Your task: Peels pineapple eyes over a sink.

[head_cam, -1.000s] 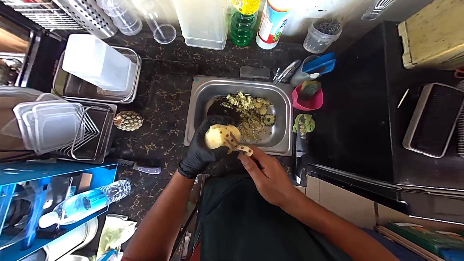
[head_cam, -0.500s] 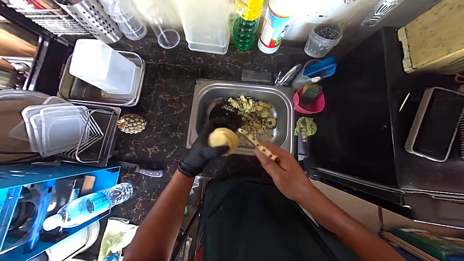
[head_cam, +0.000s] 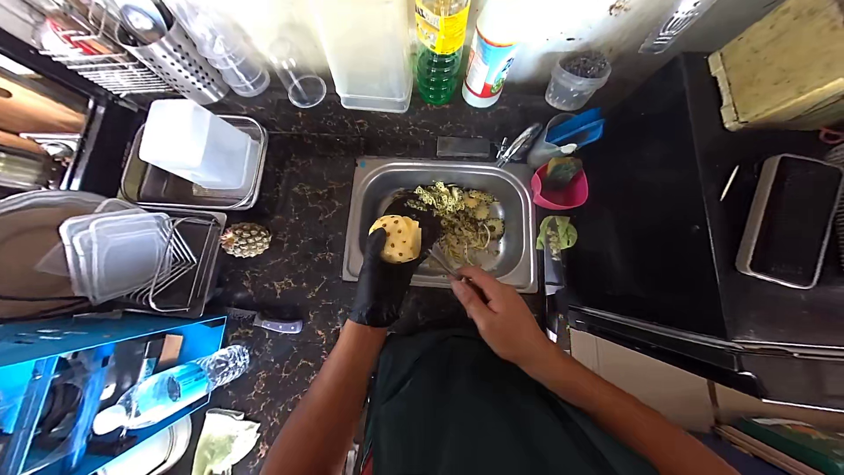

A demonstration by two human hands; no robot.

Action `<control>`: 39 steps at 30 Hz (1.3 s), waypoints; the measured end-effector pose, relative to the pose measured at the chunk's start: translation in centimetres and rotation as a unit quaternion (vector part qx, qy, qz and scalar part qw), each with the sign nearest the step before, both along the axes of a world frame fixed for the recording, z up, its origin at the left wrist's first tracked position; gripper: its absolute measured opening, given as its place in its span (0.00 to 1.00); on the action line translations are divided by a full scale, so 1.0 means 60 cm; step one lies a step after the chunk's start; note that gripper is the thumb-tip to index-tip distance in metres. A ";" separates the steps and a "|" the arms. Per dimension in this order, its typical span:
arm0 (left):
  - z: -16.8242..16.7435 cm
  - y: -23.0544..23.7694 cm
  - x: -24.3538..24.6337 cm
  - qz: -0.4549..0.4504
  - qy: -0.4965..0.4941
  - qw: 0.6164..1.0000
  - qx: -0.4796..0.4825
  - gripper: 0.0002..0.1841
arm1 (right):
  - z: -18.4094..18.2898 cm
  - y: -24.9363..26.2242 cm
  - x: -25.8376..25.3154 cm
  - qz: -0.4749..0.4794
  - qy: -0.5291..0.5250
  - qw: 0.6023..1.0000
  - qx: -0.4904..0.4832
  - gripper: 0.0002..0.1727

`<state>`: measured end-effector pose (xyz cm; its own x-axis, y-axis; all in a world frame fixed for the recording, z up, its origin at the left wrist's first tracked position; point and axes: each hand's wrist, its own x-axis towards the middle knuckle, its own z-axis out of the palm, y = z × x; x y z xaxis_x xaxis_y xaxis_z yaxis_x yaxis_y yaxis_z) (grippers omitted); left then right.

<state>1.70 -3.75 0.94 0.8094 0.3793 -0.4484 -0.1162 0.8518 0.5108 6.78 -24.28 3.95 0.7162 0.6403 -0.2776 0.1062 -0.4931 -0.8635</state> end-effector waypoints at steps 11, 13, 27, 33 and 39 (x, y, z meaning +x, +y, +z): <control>0.004 -0.015 0.009 0.025 -0.029 0.999 0.006 0.23 | 0.011 0.018 -0.022 0.007 -0.073 0.997 0.023 0.24; 0.006 -0.015 0.007 0.022 -0.030 0.999 0.008 0.24 | 0.012 0.018 -0.021 0.012 -0.071 0.997 0.019 0.24; 0.004 -0.047 -0.008 0.057 -0.080 0.993 0.072 0.23 | 0.005 0.029 -0.030 -0.016 -0.042 0.996 0.076 0.22; 0.008 -0.067 -0.010 0.084 -0.027 0.990 0.113 0.23 | 0.013 0.042 -0.032 -0.030 -0.036 0.995 0.091 0.21; 0.010 -0.059 -0.007 0.117 -0.080 0.977 0.159 0.31 | 0.031 0.034 -0.039 -0.018 -0.001 0.998 0.068 0.22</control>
<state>1.30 -7.29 1.53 0.7341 0.6618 -0.1519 -0.3888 0.5932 0.7049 4.45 -22.25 5.79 0.7396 0.6461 -0.1884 0.0921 -0.3745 -0.9226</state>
